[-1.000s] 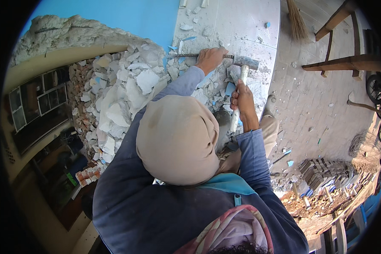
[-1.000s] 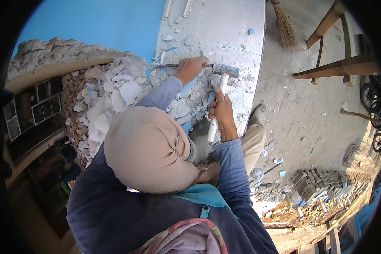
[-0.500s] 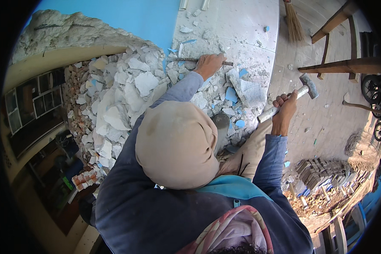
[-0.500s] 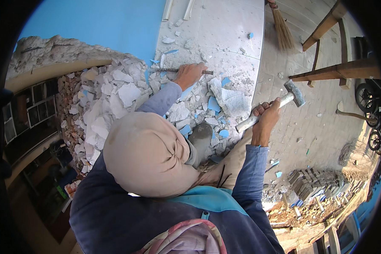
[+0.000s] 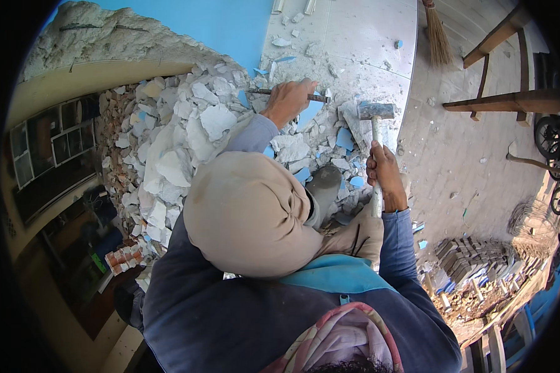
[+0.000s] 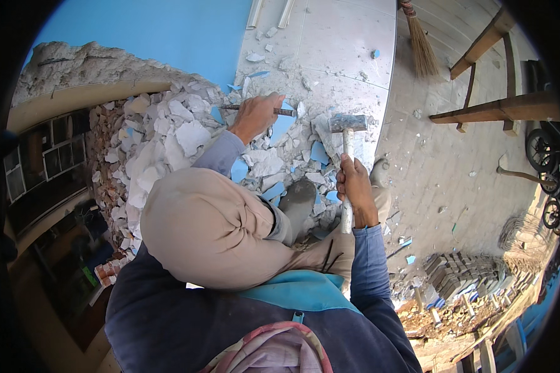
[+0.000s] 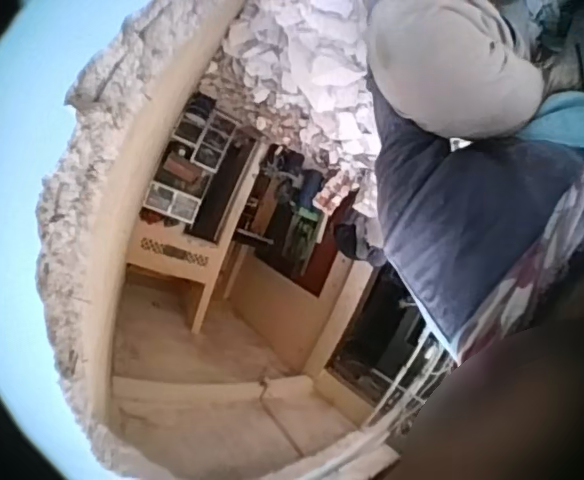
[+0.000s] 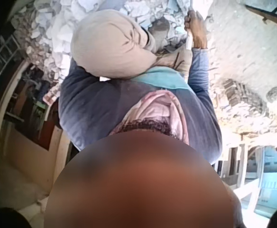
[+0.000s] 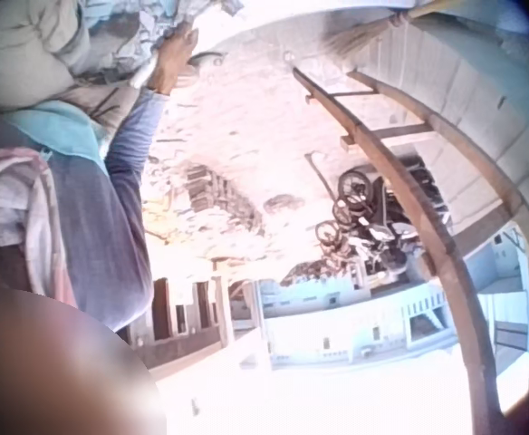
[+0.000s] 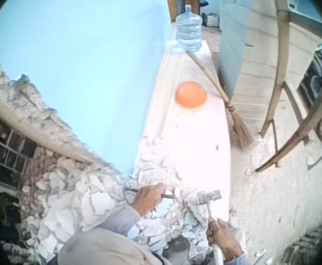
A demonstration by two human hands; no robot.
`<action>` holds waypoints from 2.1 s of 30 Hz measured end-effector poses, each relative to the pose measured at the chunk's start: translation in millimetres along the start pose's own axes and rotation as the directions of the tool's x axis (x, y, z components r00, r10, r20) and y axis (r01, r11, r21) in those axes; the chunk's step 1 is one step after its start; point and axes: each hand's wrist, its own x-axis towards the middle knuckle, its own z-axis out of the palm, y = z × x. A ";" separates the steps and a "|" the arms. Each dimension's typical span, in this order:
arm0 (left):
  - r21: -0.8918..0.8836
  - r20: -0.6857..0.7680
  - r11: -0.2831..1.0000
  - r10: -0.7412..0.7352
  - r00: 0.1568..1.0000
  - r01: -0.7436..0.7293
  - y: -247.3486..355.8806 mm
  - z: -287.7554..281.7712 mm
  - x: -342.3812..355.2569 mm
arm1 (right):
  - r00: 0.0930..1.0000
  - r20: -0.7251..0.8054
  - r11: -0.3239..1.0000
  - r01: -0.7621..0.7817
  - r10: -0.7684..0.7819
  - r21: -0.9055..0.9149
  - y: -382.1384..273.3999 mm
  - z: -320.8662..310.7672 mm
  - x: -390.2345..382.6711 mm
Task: The person uses a hammer and chisel to break apart a wall, removing plaster and debris. The person repeatedly strikes the wall surface, causing fragments to fall to the floor.
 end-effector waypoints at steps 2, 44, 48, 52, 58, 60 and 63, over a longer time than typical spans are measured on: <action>0.081 0.047 0.992 -0.103 0.994 0.099 -0.3 -15.8 -12.9 | 0.999 -0.040 1.000 0.014 -0.013 0.027 4.1 -15.4 2.5; -0.366 -0.507 0.823 0.215 0.835 -0.434 -15.4 -93.5 -87.3 | 0.980 -0.136 0.942 -0.097 0.147 0.322 69.4 -68.1 31.9; 0.035 -0.496 0.892 0.408 0.766 -0.451 -31.6 -96.1 -70.8 | 0.984 -0.128 0.942 -0.078 0.126 0.326 76.1 -69.8 32.5; 0.341 -0.477 0.838 0.545 0.689 -0.426 -38.9 -108.9 -91.0 | 0.984 -0.126 0.929 -0.075 0.129 0.363 82.7 -71.5 33.6; -0.039 -0.483 0.899 0.364 0.796 -0.435 -34.8 -79.7 -89.8 | 0.982 -0.130 0.942 -0.086 0.134 0.325 78.2 -70.8 33.3; -0.028 -0.365 0.954 0.269 0.891 -0.299 -54.0 -70.2 -95.3 | 0.979 -0.142 0.940 -0.092 0.146 0.328 76.4 -71.1 30.4; -0.056 -0.342 0.981 0.158 0.926 -0.188 -94.6 -70.7 -129.5 | 0.979 -0.165 0.948 -0.066 0.122 0.312 77.3 -73.7 23.3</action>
